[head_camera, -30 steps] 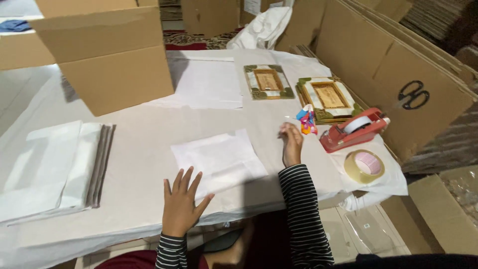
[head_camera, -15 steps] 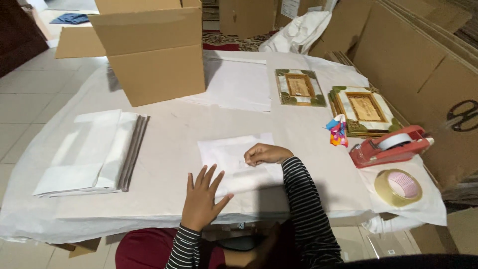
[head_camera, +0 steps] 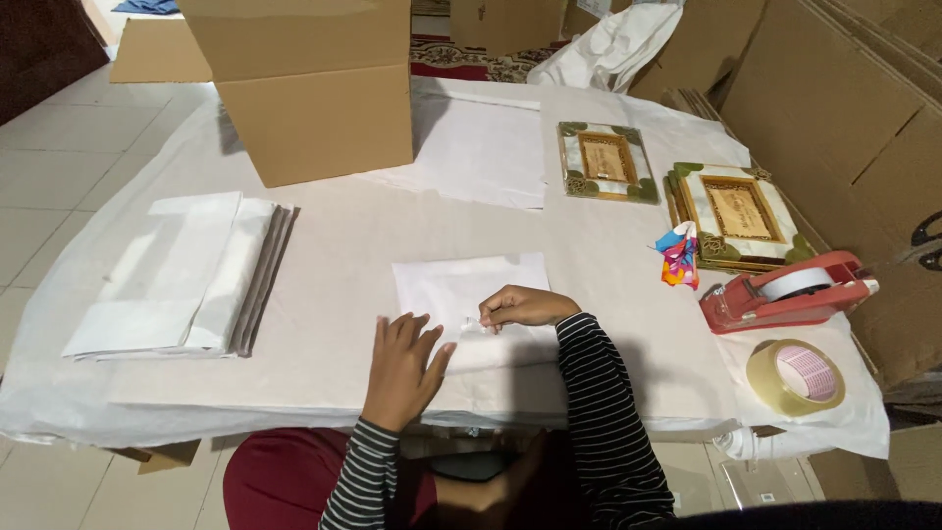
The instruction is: The person wraps a framed decorative item in paper, folds the paper to secure it, and applies tape to seal the package.
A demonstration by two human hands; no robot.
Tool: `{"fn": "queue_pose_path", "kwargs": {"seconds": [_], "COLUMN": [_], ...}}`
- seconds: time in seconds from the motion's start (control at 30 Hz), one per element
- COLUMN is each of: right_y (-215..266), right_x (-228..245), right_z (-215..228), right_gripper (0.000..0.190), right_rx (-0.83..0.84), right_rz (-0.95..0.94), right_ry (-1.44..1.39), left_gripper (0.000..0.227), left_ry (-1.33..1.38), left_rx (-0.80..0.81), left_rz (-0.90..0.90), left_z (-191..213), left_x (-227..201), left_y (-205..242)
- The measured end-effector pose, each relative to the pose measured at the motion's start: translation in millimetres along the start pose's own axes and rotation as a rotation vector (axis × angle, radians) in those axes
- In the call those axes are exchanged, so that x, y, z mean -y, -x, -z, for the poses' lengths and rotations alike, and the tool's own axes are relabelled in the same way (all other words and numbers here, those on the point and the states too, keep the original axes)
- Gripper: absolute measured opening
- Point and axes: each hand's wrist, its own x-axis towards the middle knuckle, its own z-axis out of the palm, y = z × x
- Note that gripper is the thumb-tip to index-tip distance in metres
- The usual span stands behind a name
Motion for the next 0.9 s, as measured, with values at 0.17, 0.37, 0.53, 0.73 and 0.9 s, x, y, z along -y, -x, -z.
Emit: {"fn": "queue_pose_path", "kwargs": {"seconds": [0.17, 0.37, 0.53, 0.73, 0.9], "right_y": [-1, -3, -2, -3, -4], "right_x": [-9, -7, 0, 0, 0], "right_z": [3, 2, 1, -1, -1], "right_gripper": [0.019, 0.019, 0.02, 0.021, 0.02], "right_rx": [0.024, 0.05, 0.033, 0.03, 0.03], "right_rz": [0.02, 0.012, 0.001, -0.023, -0.043], "right_ry": [-0.006, 0.032, 0.052, 0.043, 0.051], "left_gripper": [0.048, 0.04, 0.032, 0.038, 0.034], "left_ry": [0.026, 0.099, 0.066, 0.128, 0.277], "left_rx": [0.026, 0.079, 0.018, 0.032, 0.091], "left_rz": [0.038, 0.137, 0.21, 0.212, 0.22], "left_z": [-8, -2, -7, -15, -5], "left_x": [-2, -19, -32, -32, -34], "left_y": [-21, -30, -22, -24, -31]}}
